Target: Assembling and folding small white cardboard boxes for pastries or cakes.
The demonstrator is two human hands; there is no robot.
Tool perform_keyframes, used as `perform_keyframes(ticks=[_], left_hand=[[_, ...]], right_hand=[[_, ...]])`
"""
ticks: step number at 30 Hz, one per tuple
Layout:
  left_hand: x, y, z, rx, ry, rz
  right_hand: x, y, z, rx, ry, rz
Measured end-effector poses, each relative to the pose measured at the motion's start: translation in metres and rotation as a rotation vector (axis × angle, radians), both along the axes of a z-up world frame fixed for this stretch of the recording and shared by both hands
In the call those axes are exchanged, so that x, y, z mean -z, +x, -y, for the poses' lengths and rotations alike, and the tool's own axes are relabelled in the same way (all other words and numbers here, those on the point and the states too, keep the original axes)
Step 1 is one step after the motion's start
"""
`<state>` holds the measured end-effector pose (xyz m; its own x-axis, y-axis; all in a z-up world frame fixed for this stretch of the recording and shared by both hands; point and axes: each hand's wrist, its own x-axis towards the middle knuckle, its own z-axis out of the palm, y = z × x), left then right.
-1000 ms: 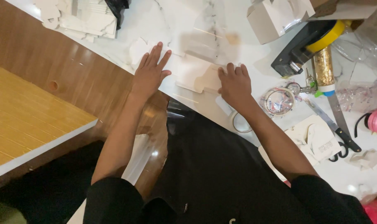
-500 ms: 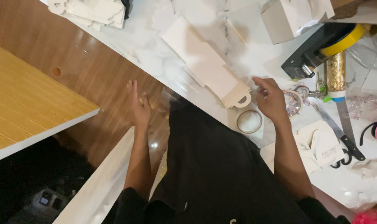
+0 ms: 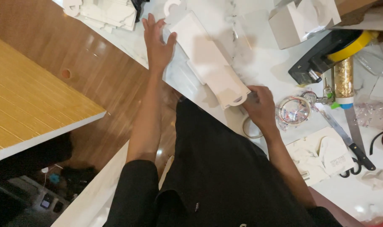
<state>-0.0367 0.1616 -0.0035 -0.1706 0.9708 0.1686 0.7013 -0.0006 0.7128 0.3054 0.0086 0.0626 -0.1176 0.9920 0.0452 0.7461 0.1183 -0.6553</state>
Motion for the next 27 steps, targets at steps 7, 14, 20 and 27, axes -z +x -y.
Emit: perform_keyframes(ticks=[7, 14, 20, 27], left_hand=[[-0.076, 0.045, 0.030, 0.102, 0.026, 0.648], [-0.100, 0.079, 0.073, 0.274, 0.174, 0.286], [-0.110, 0.089, 0.080, 0.221, 0.139, 0.323], [-0.116, 0.088, 0.077, 0.299, 0.210, 0.075]], right_hand=[[-0.021, -0.014, -0.019, 0.261, -0.392, -0.768], [-0.021, -0.030, -0.046, 0.229, -0.237, -0.893], [-0.019, -0.036, -0.060, 0.199, -0.236, -0.831], [-0.023, -0.040, -0.066, 0.181, -0.269, -0.839]])
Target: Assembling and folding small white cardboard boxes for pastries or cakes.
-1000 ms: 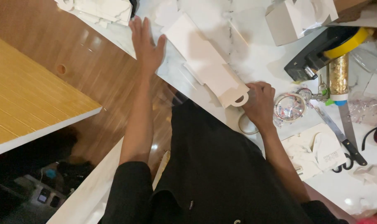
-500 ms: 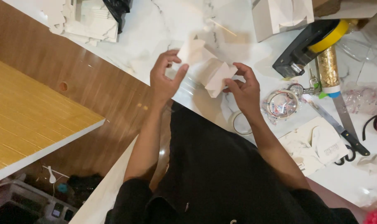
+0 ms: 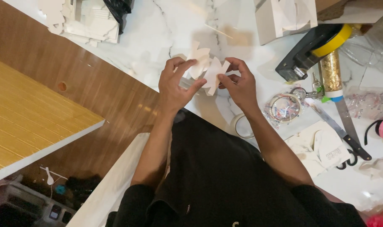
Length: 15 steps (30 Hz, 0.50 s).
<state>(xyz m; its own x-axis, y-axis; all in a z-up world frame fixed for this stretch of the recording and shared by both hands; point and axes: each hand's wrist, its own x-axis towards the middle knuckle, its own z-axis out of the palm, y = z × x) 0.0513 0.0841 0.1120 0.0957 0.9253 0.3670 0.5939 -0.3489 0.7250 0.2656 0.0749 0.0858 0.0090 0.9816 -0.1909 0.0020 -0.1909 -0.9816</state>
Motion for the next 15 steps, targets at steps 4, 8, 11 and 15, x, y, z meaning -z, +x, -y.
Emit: perform_keyframes(ticks=[4, 8, 11, 15], left_hand=[[-0.0013, 0.0024, -0.0028, -0.002, 0.018, 0.070], [-0.0033, 0.0051, -0.0043, 0.016, 0.039, 0.115], [-0.0022, 0.0086, -0.0042, -0.008, 0.037, 0.133], [0.0016, 0.0095, -0.0037, -0.042, 0.006, 0.162]], right_hand=[[0.0000, 0.0010, -0.0010, 0.015, -0.036, -0.019], [-0.0021, -0.0019, -0.0039, 0.009, -0.035, -0.027], [-0.0038, -0.0055, -0.0060, -0.002, -0.040, -0.007], [0.0004, -0.0049, -0.0069, -0.003, -0.044, -0.031]])
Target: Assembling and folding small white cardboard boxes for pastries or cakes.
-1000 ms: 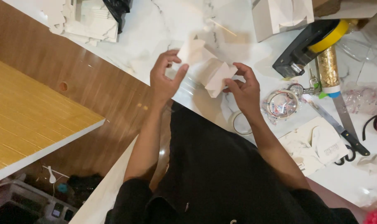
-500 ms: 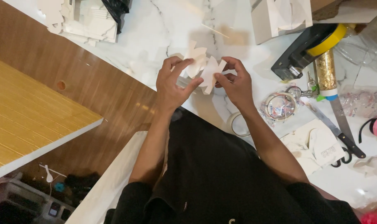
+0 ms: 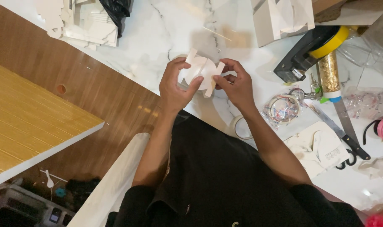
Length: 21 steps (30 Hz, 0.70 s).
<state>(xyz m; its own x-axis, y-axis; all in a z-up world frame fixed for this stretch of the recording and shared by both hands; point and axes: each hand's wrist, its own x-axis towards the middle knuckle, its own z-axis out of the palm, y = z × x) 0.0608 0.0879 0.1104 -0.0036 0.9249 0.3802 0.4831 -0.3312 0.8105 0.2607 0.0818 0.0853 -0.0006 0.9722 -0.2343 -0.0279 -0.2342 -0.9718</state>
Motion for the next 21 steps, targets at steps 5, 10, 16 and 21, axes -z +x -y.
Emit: perform_keyframes(ticks=[5, 10, 16, 21], left_hand=[[0.004, -0.005, -0.001, -0.034, -0.113, 0.111], [0.007, -0.010, -0.004, -0.041, -0.150, 0.166], [0.004, -0.012, -0.004, -0.009, -0.147, 0.173], [0.005, -0.011, -0.004, 0.019, -0.125, 0.154]], right_hand=[[-0.006, 0.000, -0.001, -0.005, -0.019, -0.003], [-0.011, -0.001, -0.002, -0.007, -0.026, -0.021], [-0.009, -0.002, -0.003, -0.024, -0.023, -0.034], [-0.008, -0.002, -0.004, -0.022, -0.021, -0.035]])
